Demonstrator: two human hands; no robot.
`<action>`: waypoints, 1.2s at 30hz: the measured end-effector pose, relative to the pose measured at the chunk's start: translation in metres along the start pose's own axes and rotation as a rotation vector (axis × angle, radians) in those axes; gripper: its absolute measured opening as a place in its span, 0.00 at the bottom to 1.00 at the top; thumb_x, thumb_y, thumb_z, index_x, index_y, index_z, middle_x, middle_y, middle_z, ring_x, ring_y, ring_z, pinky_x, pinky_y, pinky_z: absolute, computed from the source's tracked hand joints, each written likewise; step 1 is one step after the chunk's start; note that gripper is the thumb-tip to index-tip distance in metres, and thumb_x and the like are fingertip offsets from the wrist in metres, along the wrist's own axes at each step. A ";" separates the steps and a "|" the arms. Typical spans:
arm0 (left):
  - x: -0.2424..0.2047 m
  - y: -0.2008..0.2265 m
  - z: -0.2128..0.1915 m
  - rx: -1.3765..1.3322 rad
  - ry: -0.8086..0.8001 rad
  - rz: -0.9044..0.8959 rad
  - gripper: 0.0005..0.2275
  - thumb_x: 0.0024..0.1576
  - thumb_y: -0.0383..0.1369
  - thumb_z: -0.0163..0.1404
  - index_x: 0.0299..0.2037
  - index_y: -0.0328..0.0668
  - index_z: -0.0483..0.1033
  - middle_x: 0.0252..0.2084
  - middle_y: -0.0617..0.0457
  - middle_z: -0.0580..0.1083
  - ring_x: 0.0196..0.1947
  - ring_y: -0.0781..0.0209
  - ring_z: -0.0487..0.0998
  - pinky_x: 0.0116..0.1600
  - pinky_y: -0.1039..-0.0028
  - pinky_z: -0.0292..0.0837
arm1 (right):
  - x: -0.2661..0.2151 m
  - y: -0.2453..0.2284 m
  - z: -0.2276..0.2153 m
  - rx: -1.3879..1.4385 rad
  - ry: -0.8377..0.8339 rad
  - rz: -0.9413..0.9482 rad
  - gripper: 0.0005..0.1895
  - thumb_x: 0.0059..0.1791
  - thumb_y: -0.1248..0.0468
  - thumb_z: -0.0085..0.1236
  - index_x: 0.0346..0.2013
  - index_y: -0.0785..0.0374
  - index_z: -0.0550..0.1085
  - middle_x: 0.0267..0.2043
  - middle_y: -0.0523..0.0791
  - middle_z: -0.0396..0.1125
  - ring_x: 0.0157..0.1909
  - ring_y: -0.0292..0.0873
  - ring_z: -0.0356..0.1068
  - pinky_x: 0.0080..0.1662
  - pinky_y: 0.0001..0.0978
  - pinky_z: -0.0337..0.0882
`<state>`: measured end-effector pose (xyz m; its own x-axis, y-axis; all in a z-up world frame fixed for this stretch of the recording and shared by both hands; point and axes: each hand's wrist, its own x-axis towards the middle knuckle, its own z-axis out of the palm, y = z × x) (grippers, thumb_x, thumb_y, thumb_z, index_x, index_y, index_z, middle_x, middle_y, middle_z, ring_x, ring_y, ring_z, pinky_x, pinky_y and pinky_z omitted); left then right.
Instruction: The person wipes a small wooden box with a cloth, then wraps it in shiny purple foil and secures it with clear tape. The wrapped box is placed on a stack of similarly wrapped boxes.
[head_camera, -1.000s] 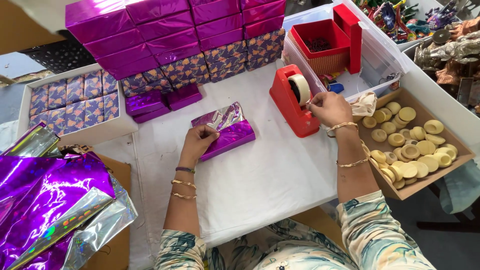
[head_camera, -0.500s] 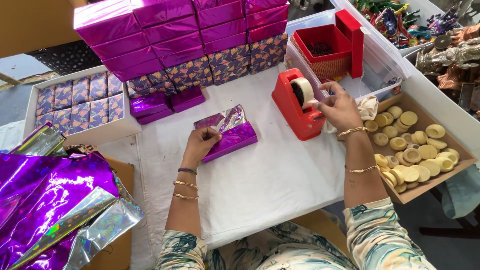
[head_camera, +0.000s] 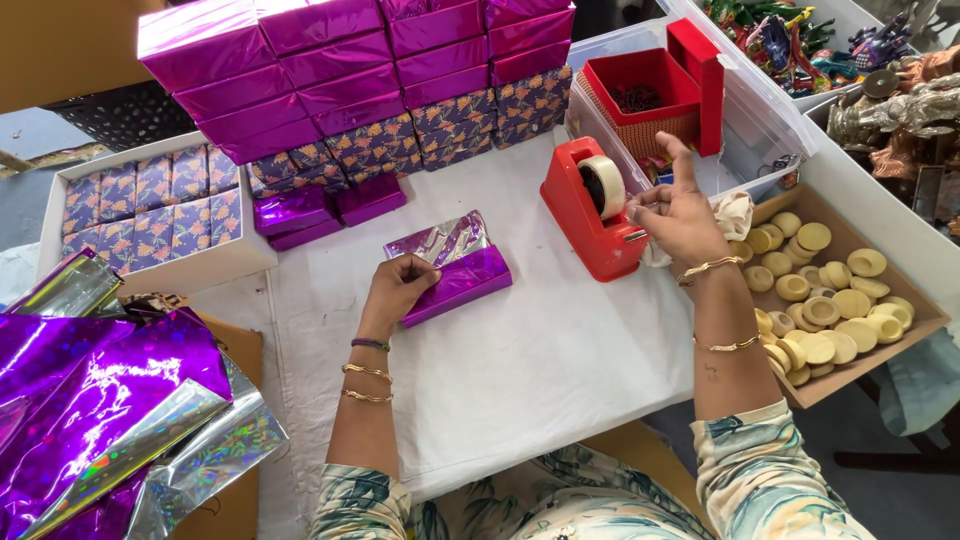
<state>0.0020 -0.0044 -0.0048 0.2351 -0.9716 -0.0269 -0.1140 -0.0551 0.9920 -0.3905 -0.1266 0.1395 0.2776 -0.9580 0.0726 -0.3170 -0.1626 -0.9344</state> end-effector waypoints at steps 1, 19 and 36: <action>0.000 0.000 0.000 0.000 0.000 -0.001 0.03 0.55 0.26 0.60 0.34 0.36 0.80 0.30 0.59 0.78 0.30 0.74 0.75 0.36 0.83 0.71 | -0.001 0.001 0.001 0.000 0.000 0.001 0.48 0.48 0.76 0.58 0.75 0.44 0.48 0.40 0.47 0.70 0.39 0.33 0.72 0.45 0.29 0.75; 0.003 -0.006 -0.001 0.022 0.002 -0.005 0.03 0.55 0.27 0.61 0.35 0.35 0.80 0.29 0.59 0.76 0.28 0.75 0.71 0.33 0.82 0.65 | -0.031 0.055 0.013 0.127 0.198 -0.339 0.62 0.50 0.84 0.58 0.80 0.38 0.31 0.60 0.51 0.55 0.42 0.33 0.68 0.46 0.25 0.75; -0.004 0.005 -0.001 0.015 0.000 -0.020 0.04 0.55 0.27 0.61 0.35 0.35 0.81 0.29 0.61 0.75 0.28 0.76 0.69 0.33 0.83 0.64 | -0.061 0.105 0.042 0.541 0.349 -0.380 0.45 0.49 0.85 0.53 0.70 0.45 0.48 0.54 0.43 0.56 0.45 0.31 0.61 0.51 0.23 0.70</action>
<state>0.0011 -0.0008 0.0000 0.2370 -0.9704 -0.0468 -0.1241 -0.0780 0.9892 -0.4026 -0.0755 0.0226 -0.0533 -0.8931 0.4467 0.2585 -0.4444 -0.8577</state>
